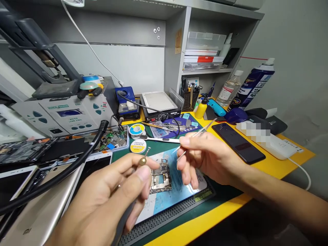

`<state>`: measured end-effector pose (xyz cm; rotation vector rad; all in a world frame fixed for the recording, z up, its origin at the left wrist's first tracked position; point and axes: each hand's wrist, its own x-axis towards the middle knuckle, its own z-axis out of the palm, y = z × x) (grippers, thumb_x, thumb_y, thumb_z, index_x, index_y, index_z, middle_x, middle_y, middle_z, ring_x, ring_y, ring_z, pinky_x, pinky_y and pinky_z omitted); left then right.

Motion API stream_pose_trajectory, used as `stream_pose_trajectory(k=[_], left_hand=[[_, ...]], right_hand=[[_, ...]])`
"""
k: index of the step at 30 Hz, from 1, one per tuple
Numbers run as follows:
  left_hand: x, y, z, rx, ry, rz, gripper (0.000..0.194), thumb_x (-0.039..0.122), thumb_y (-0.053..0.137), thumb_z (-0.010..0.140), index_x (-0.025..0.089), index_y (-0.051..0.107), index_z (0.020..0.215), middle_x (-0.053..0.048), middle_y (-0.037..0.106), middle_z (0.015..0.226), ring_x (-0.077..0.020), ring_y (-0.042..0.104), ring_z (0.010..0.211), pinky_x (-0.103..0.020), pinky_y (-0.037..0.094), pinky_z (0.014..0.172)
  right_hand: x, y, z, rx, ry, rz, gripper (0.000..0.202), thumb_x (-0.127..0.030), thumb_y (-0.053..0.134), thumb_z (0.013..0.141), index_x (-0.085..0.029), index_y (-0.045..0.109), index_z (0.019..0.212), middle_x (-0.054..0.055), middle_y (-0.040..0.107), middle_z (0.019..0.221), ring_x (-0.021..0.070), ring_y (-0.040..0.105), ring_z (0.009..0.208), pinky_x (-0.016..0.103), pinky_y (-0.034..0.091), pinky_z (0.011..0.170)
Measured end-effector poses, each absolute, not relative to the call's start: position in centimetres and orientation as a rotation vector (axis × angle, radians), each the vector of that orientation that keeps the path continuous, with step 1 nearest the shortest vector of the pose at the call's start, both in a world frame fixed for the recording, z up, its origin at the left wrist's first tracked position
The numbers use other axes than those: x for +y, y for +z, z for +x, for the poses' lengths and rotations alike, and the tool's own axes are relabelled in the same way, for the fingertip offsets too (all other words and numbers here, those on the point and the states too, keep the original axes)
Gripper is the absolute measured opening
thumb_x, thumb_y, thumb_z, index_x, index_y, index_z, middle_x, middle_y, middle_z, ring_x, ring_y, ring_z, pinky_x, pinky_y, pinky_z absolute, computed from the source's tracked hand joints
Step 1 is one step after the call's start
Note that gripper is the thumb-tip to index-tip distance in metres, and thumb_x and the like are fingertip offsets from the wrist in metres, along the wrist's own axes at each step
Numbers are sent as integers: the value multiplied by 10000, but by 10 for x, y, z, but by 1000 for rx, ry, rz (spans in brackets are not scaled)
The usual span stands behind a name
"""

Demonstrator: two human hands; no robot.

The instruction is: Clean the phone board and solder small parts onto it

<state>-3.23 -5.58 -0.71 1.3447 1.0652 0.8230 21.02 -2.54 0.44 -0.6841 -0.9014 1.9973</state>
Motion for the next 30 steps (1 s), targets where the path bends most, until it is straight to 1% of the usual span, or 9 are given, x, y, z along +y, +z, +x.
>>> stream_pose_trajectory(k=[2, 4, 7, 10, 13, 16, 18, 23, 30], left_hand=[[-54, -8, -35, 1099, 781, 1381, 400, 606, 674, 980, 259, 658, 1178, 51, 580, 636, -63, 456, 432, -176, 391, 422], [-53, -6, -37, 1099, 715, 1410, 432, 593, 651, 1003, 254, 625, 1271, 70, 538, 573, -67, 427, 429, -173, 373, 428], [-53, -2, -35, 1062, 648, 1420, 497, 623, 615, 1012, 221, 611, 1306, 89, 472, 482, -75, 391, 417, -178, 371, 436], [-54, 2, -29, 1092, 620, 1343, 550, 647, 635, 987, 199, 616, 1306, 85, 480, 450, -74, 391, 411, -174, 366, 442], [-54, 5, -21, 1085, 590, 1259, 532, 635, 652, 970, 183, 638, 1251, 80, 480, 422, -70, 384, 390, -164, 361, 427], [-51, 6, -17, 1039, 567, 1200, 469, 594, 659, 962, 187, 646, 1195, 85, 476, 421, -60, 336, 355, -153, 353, 377], [-49, 5, -17, 1031, 569, 1166, 431, 567, 672, 955, 190, 652, 1163, 88, 469, 420, -57, 321, 344, -149, 357, 355], [-47, -1, -19, 977, 581, 1162, 423, 565, 709, 944, 202, 666, 1156, 82, 482, 402, -72, 378, 327, -141, 369, 329], [-47, 2, -17, 971, 605, 1162, 379, 528, 730, 948, 211, 713, 1156, 69, 518, 418, -64, 407, 339, -125, 390, 339]], right_hand=[[-33, 3, 206, -1058, 1857, -717, 256, -324, 792, 902, -104, 744, 781, 54, 762, 661, 169, 724, 483, 219, 597, 418], [-38, 2, 203, -1107, 1787, -762, 236, -310, 771, 895, -133, 716, 750, 20, 702, 571, 144, 658, 419, 192, 536, 367], [-38, 3, 202, -1082, 1699, -843, 210, -275, 741, 802, -154, 662, 650, -6, 605, 478, 114, 550, 348, 152, 398, 291], [-33, 3, 201, -1028, 1680, -872, 149, -262, 708, 717, -142, 673, 637, -5, 585, 480, 104, 527, 334, 138, 344, 282], [-29, 3, 200, -965, 1775, -846, 91, -227, 672, 720, -143, 695, 694, 7, 625, 508, 119, 550, 341, 149, 379, 272], [-27, 1, 198, -931, 1819, -806, 34, -168, 652, 764, -162, 683, 752, 12, 679, 548, 139, 586, 351, 171, 426, 260], [-28, 1, 197, -949, 1800, -777, 48, -135, 641, 801, -170, 673, 795, 8, 697, 555, 141, 601, 356, 172, 450, 267], [-32, 2, 196, -1051, 1734, -768, 68, -121, 622, 898, -162, 656, 856, -2, 724, 596, 128, 626, 367, 171, 501, 302], [-33, 3, 192, -1062, 1703, -811, 78, -127, 611, 944, -164, 631, 878, 2, 733, 582, 145, 677, 410, 192, 562, 348]])
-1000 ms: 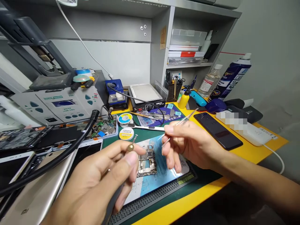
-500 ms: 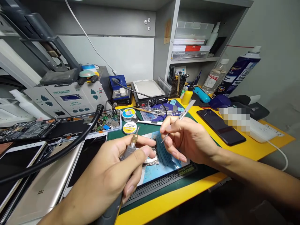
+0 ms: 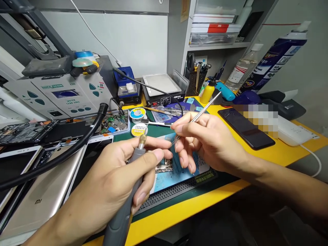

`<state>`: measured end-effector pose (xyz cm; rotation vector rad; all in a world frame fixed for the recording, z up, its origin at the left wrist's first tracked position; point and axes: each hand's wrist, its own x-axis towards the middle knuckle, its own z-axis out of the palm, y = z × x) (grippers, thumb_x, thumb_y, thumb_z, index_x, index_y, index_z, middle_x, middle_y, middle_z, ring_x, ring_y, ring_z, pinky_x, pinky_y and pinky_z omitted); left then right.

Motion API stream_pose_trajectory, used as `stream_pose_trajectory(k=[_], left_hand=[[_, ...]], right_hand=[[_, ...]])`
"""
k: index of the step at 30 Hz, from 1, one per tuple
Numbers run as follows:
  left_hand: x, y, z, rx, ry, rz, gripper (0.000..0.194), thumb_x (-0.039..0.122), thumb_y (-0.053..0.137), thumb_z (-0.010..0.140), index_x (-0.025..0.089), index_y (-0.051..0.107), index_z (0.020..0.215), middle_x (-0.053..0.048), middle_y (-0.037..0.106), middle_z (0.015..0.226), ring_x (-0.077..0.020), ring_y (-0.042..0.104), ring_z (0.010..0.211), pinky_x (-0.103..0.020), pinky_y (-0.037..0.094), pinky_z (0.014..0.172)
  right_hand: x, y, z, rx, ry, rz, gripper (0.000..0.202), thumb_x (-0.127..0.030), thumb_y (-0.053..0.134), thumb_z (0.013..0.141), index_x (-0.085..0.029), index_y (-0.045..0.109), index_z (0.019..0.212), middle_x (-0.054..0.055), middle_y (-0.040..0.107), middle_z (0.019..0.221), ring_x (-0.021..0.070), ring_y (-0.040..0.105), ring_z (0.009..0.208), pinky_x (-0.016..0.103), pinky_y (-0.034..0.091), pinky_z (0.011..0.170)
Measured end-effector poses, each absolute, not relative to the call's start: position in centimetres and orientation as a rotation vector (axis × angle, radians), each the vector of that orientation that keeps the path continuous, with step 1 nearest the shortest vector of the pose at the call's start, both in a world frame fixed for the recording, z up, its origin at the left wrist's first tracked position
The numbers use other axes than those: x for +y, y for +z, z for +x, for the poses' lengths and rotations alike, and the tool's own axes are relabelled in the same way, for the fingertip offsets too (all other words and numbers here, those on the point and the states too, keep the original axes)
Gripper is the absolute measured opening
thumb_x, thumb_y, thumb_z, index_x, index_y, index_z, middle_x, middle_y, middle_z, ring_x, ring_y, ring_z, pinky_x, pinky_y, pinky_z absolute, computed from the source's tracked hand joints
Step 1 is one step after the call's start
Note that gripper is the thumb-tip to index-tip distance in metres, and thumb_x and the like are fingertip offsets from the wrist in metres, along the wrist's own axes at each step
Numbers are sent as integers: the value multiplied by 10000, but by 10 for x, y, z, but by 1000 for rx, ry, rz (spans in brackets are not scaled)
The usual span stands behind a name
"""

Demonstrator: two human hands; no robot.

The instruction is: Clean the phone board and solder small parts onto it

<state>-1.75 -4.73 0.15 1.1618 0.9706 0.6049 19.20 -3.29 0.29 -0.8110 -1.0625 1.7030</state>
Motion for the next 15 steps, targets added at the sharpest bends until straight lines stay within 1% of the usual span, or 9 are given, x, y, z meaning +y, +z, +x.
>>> stream_pose_trajectory(k=[8, 11, 15], left_hand=[[-48, 1, -18, 964, 571, 1225, 378, 547, 729, 943, 228, 713, 1146, 67, 535, 426, -74, 436, 359, -137, 411, 367], [-48, 2, -19, 979, 566, 1242, 377, 535, 720, 955, 230, 704, 1175, 66, 542, 426, -77, 459, 366, -134, 414, 382], [-49, 3, -18, 978, 566, 1216, 381, 533, 731, 942, 225, 697, 1164, 73, 526, 421, -72, 449, 364, -127, 402, 383]], right_hand=[[-35, 1, 194, -1096, 1712, -745, 100, -96, 621, 936, -167, 606, 868, -3, 750, 602, 140, 699, 442, 206, 602, 393], [-34, 1, 194, -1088, 1720, -740, 113, -85, 615, 928, -165, 600, 849, -4, 755, 608, 133, 697, 436, 200, 603, 395], [-34, 1, 193, -1079, 1732, -735, 117, -81, 611, 925, -164, 602, 843, -8, 753, 600, 127, 690, 421, 194, 601, 394]])
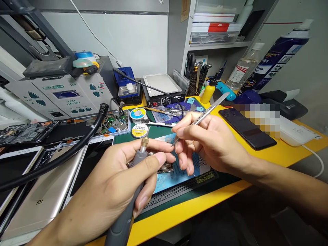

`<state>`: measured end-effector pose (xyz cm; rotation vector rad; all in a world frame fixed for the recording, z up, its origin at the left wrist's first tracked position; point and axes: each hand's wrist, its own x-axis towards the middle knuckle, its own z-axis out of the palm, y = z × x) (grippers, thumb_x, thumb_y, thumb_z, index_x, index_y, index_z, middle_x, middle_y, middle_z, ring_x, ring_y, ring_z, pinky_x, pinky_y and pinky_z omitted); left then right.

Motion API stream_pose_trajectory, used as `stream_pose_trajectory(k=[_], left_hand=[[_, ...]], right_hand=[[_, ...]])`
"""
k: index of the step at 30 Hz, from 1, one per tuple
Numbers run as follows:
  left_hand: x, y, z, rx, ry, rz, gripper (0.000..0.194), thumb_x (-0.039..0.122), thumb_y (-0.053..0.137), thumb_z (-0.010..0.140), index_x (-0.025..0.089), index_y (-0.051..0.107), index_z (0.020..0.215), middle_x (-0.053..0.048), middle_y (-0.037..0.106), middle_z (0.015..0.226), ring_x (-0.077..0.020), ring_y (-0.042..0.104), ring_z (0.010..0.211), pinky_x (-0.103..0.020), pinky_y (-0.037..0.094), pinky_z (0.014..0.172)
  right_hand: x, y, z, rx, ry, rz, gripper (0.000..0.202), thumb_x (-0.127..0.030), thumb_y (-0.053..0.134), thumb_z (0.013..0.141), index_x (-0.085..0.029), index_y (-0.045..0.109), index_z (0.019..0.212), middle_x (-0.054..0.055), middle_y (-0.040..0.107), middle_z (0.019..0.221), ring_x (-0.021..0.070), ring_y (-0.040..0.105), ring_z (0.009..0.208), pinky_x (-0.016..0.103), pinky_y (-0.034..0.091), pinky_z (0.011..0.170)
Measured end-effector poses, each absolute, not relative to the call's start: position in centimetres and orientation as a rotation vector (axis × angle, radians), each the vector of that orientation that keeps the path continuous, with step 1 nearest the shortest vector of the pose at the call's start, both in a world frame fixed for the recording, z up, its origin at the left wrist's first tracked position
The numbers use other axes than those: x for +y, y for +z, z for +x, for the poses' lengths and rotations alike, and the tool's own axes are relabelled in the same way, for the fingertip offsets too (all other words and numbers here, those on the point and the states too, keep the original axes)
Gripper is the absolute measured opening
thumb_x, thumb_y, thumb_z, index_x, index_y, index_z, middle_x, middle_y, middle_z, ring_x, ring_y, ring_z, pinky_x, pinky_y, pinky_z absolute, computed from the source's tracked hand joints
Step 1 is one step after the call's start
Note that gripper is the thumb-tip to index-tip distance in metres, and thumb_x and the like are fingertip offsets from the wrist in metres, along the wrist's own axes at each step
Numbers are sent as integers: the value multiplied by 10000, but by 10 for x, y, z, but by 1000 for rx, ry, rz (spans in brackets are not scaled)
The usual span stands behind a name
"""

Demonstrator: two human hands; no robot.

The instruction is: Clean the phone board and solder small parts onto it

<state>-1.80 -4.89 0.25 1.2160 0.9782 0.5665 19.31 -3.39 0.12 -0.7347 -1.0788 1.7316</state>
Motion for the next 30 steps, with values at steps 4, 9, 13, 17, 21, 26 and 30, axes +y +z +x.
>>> stream_pose_trajectory(k=[4, 9, 13, 17, 21, 26, 30], left_hand=[[-50, 2, -18, 986, 559, 1200, 402, 545, 719, 953, 219, 695, 1188, 71, 533, 429, -72, 448, 368, -130, 407, 381], [-49, 2, -20, 994, 529, 1192, 414, 549, 696, 970, 199, 701, 1191, 61, 542, 444, -69, 440, 374, -138, 408, 390], [-51, 4, -18, 998, 518, 1181, 438, 585, 708, 951, 214, 698, 1184, 68, 526, 447, -71, 417, 378, -152, 390, 392], [-50, 9, -20, 1053, 548, 1390, 412, 612, 681, 954, 256, 705, 1160, 68, 533, 454, -100, 443, 384, -189, 383, 394], [-42, 11, -38, 1327, 721, 2122, 361, 586, 747, 884, 274, 765, 1065, -39, 811, 950, -232, 735, 744, -299, 565, 631], [-35, 3, -64, 1320, 477, 2625, 585, 684, 711, 894, 340, 665, 1365, -40, 758, 1337, -336, 750, 1132, -416, 562, 949], [-35, 3, -64, 1327, 357, 2606, 561, 685, 621, 965, 340, 625, 1407, -39, 739, 1374, -318, 744, 1158, -406, 555, 965]], right_hand=[[-34, 2, 193, -1080, 1732, -729, 123, -91, 630, 924, -163, 601, 829, -6, 752, 596, 128, 692, 425, 192, 602, 396], [-34, 2, 193, -1093, 1711, -748, 108, -102, 636, 909, -167, 608, 829, -7, 746, 597, 144, 700, 435, 204, 603, 395], [-34, 1, 192, -1084, 1706, -780, 84, -119, 649, 896, -171, 617, 839, -6, 743, 602, 153, 702, 436, 211, 598, 389], [-34, 2, 193, -1075, 1689, -783, 69, -134, 668, 878, -172, 633, 834, -6, 729, 592, 165, 701, 435, 226, 594, 377], [-28, 4, 200, -1088, 1575, -831, 79, -138, 693, 842, -165, 642, 788, 7, 718, 592, 164, 687, 431, 228, 577, 374], [-13, 2, 213, -1109, 1431, -904, 62, -155, 710, 788, -157, 659, 753, 16, 697, 573, 165, 664, 419, 214, 529, 338], [-8, 0, 217, -1103, 1420, -921, 71, -173, 724, 762, -157, 655, 751, 13, 693, 575, 158, 656, 418, 207, 519, 337]])
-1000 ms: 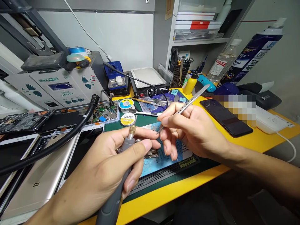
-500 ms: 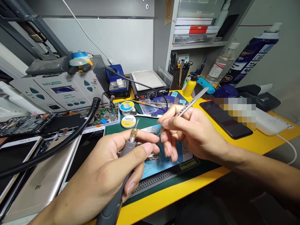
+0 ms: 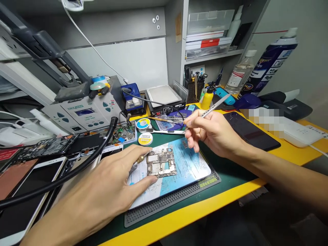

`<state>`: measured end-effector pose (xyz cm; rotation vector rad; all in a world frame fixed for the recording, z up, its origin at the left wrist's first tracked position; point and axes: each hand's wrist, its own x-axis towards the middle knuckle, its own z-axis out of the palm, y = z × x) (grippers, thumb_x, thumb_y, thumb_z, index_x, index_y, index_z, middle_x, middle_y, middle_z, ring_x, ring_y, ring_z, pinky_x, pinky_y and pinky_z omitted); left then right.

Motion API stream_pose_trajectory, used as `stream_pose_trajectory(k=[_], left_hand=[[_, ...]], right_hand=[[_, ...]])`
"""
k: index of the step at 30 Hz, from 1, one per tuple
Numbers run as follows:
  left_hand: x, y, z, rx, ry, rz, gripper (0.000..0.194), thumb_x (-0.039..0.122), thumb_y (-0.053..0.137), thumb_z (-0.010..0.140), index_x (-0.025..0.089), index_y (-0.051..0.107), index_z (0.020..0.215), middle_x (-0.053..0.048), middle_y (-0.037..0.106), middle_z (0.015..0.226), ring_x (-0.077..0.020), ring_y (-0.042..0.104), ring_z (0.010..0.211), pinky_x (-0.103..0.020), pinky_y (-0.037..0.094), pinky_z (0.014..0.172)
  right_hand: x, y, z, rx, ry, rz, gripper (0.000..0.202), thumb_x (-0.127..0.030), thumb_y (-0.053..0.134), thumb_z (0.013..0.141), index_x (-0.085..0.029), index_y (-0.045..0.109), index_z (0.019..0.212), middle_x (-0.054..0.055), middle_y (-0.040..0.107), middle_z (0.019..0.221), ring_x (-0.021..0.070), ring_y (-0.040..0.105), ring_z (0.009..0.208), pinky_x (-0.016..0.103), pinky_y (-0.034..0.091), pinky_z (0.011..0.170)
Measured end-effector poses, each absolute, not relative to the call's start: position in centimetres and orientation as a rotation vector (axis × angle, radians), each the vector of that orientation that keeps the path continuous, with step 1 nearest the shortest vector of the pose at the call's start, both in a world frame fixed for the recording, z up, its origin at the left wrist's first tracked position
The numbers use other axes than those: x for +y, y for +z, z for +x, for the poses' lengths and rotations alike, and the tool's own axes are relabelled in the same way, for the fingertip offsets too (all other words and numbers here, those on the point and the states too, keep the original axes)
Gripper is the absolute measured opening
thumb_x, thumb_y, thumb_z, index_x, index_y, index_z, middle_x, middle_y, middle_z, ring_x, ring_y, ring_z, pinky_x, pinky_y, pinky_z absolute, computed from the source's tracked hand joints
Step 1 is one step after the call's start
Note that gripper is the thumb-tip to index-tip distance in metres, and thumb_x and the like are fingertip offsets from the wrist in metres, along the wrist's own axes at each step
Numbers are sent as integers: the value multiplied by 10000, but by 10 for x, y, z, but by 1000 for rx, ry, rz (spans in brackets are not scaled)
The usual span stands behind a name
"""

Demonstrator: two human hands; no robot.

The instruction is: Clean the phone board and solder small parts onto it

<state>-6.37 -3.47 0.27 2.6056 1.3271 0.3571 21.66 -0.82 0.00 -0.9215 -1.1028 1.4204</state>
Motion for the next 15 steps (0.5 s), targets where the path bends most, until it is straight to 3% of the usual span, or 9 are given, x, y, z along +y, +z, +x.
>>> stream_pose_trajectory(k=[6, 8, 10, 12, 15], left_hand=[[-31, 4, -74, 1363, 326, 2644, 592, 692, 677, 916, 314, 649, 1371, -71, 737, 1363, -336, 734, 1154, -397, 555, 984], [-31, 6, -83, 1392, 334, 2634, 601, 705, 708, 879, 308, 662, 1327, -71, 763, 1284, -315, 763, 1037, -355, 582, 866], [-32, 10, -89, 1463, 342, 2563, 584, 683, 691, 898, 309, 624, 1342, -40, 792, 1054, -253, 753, 794, -296, 552, 650], [-35, 15, -89, 1466, 358, 2484, 478, 619, 611, 974, 310, 593, 1338, -2, 753, 867, -205, 687, 645, -261, 485, 539], [-40, 23, -74, 1268, 364, 2447, 289, 511, 485, 1054, 293, 649, 1148, -22, 744, 998, -189, 688, 737, -242, 502, 611]], right_hand=[[-13, 1, 216, -1121, 1446, -931, 124, -201, 750, 769, -167, 631, 768, 21, 705, 585, 165, 662, 423, 213, 522, 340], [-14, 1, 216, -1135, 1462, -931, 116, -191, 744, 766, -167, 633, 785, 25, 713, 593, 171, 670, 430, 219, 528, 345], [-14, 0, 217, -1148, 1484, -929, 118, -189, 746, 764, -167, 636, 800, 22, 716, 599, 171, 672, 433, 222, 535, 351], [-13, -1, 219, -1161, 1517, -926, 123, -202, 757, 768, -161, 644, 789, 30, 724, 622, 166, 675, 440, 221, 540, 361], [-12, -3, 219, -1176, 1575, -920, 144, -229, 770, 767, -141, 658, 747, 57, 742, 665, 161, 674, 443, 226, 547, 374]])
